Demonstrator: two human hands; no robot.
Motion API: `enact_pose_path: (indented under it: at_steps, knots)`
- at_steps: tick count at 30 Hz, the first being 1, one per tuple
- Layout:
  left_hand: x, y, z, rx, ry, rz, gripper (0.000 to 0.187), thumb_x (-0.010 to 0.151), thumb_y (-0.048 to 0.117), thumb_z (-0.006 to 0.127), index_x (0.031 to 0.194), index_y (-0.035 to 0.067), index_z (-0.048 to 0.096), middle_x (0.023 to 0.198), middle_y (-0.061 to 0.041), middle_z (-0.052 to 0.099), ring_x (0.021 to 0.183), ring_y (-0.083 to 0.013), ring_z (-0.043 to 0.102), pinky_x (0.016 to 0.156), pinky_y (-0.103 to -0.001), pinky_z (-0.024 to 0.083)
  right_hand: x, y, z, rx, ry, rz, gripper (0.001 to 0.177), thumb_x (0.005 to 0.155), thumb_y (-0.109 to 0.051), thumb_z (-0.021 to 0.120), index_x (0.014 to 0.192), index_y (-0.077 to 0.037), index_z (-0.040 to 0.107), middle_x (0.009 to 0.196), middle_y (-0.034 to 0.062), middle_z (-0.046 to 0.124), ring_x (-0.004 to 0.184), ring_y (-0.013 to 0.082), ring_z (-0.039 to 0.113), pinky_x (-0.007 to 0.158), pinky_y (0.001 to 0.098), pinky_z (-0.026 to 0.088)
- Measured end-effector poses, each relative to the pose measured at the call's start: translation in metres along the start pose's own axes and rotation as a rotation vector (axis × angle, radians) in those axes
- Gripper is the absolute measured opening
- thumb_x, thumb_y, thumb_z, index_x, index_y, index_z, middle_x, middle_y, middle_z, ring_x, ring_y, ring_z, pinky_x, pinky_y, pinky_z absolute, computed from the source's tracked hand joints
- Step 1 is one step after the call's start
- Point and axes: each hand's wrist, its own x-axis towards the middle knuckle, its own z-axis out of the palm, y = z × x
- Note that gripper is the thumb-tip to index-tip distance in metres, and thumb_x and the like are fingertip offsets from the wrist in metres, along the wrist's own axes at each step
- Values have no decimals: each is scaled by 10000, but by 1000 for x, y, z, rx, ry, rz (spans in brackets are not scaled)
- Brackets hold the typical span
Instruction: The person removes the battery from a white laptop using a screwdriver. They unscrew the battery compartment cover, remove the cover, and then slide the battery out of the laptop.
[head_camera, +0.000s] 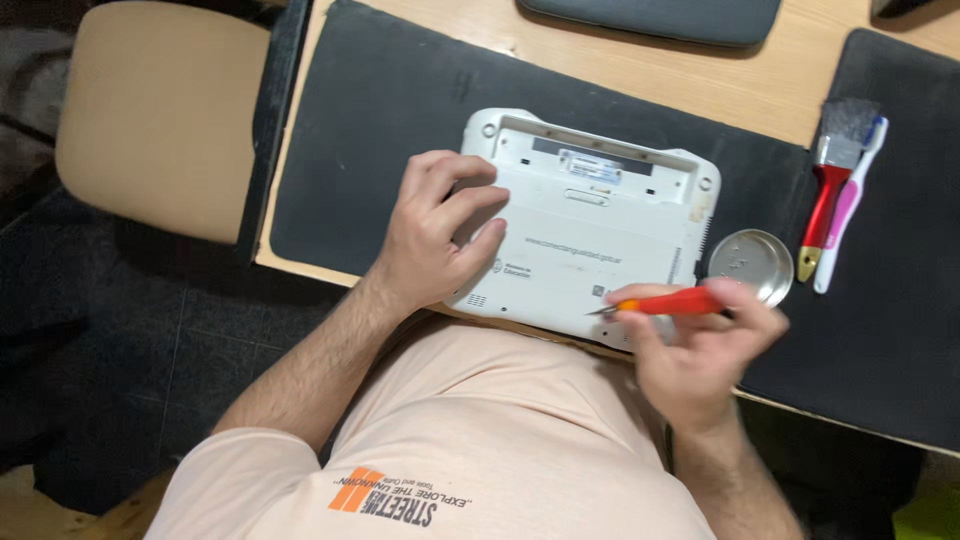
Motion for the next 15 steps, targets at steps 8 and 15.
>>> enact_pose_path:
  at_steps: [8, 15]
  knots:
    - [-11, -10, 7, -10, -17, -129, 253, 1182, 365, 790, 1324, 175, 880, 1408, -40, 740, 1421, -318, 627, 1170, -494, 569, 16, 13, 59, -82, -229, -269, 598, 1094, 10, 811, 1491, 23, 364, 1062, 174, 916, 815, 282, 897, 755, 429, 746]
    - [-12, -11, 6, -4, -52, -137, 257, 1201, 383, 760, 1336, 188, 859, 1447, -32, 708, 1452, -311, 594, 1166, -497, 558, 31, 21, 71, -215, -318, -497, 492, 1134, -71, 829, 1500, -65, 501, 1034, 134, 894, 738, 324, 831, 588, 458, 687]
